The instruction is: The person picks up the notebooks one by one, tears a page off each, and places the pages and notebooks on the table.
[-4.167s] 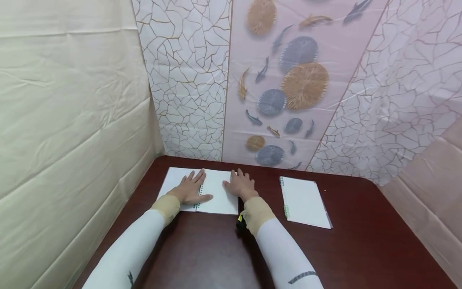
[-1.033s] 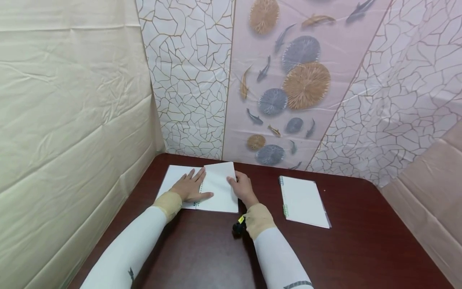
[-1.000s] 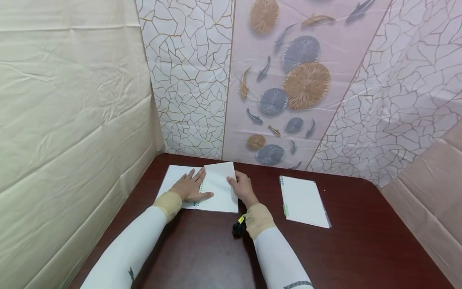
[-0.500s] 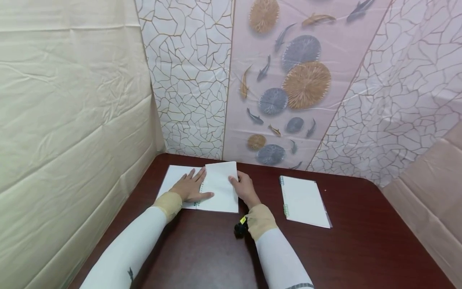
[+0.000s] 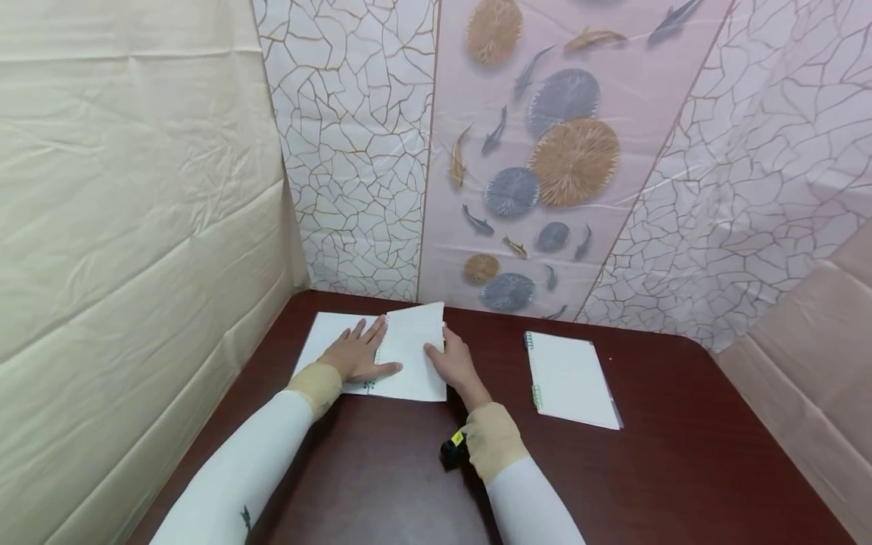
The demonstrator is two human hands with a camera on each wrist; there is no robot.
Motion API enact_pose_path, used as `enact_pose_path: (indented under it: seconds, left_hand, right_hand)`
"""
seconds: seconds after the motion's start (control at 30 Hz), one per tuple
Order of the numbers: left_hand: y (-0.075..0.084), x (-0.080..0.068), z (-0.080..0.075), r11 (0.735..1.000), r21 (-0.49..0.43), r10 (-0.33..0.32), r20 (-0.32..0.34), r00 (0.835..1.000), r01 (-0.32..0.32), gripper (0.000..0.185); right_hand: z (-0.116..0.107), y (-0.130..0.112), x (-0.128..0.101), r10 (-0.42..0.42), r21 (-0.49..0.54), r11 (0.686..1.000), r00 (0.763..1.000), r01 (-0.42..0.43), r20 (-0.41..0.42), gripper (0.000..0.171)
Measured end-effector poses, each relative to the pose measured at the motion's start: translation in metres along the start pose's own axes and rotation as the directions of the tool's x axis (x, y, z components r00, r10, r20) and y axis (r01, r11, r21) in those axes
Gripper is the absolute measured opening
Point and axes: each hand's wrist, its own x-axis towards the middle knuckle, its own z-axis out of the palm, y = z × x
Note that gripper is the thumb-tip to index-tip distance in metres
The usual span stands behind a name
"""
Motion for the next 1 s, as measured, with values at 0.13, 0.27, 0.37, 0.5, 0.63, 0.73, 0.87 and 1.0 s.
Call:
enact_pose_path:
  seconds: [0.13,0.27,0.37,0.5,0.63,0.73,0.87,1.0]
  left_hand:
    - [0.0,-0.001,-0.002,1.0,0.006,0.009,-0.015,1.0,-0.009,0.109]
    - [0.0,-0.002,-0.002,1.0,0.0,0.016,-0.023,1.0,-0.016,0.107]
    - [0.002,-0.002,-0.004,1.0,-0.002,0.019,-0.028,0.999,-0.019,0.106]
    - [0.004,-0.002,-0.002,1.0,-0.003,0.026,-0.027,0.999,-0.026,0.104]
    - [0.002,0.001,-0.001,1.0,0.001,0.028,-0.019,0.999,-0.028,0.104]
    - [0.002,0.0,-0.002,1.0,0.007,0.025,-0.016,1.0,-0.024,0.105]
    - [0.003,-0.002,-0.003,1.0,0.009,0.022,-0.025,0.999,-0.022,0.105]
    - [0.004,-0.003,0.0,0.999,-0.001,0.037,-0.026,0.999,-0.037,0.105]
  right_hand:
    - [0.0,-0.001,-0.008,-0.022,-0.101,0.995,0.999,0.018,-0.036,0.046]
    - [0.001,0.004,-0.013,-0.039,-0.107,0.994,0.998,0.033,-0.053,0.033]
    - [0.001,0.01,-0.015,-0.053,-0.083,0.995,0.997,0.047,-0.063,0.031]
    - [0.001,0.015,-0.017,-0.05,-0.078,0.996,0.997,0.045,-0.064,0.035]
    - [0.001,0.013,-0.017,-0.04,-0.089,0.995,0.998,0.035,-0.054,0.037]
    - [-0.004,0.011,-0.02,-0.033,-0.055,0.998,0.999,0.032,-0.01,0.039]
    - [-0.013,0.009,-0.028,-0.027,0.012,1.0,0.998,0.026,0.061,0.042]
    - [-0.016,0.014,-0.033,-0.032,0.036,0.999,0.997,0.029,0.064,0.039]
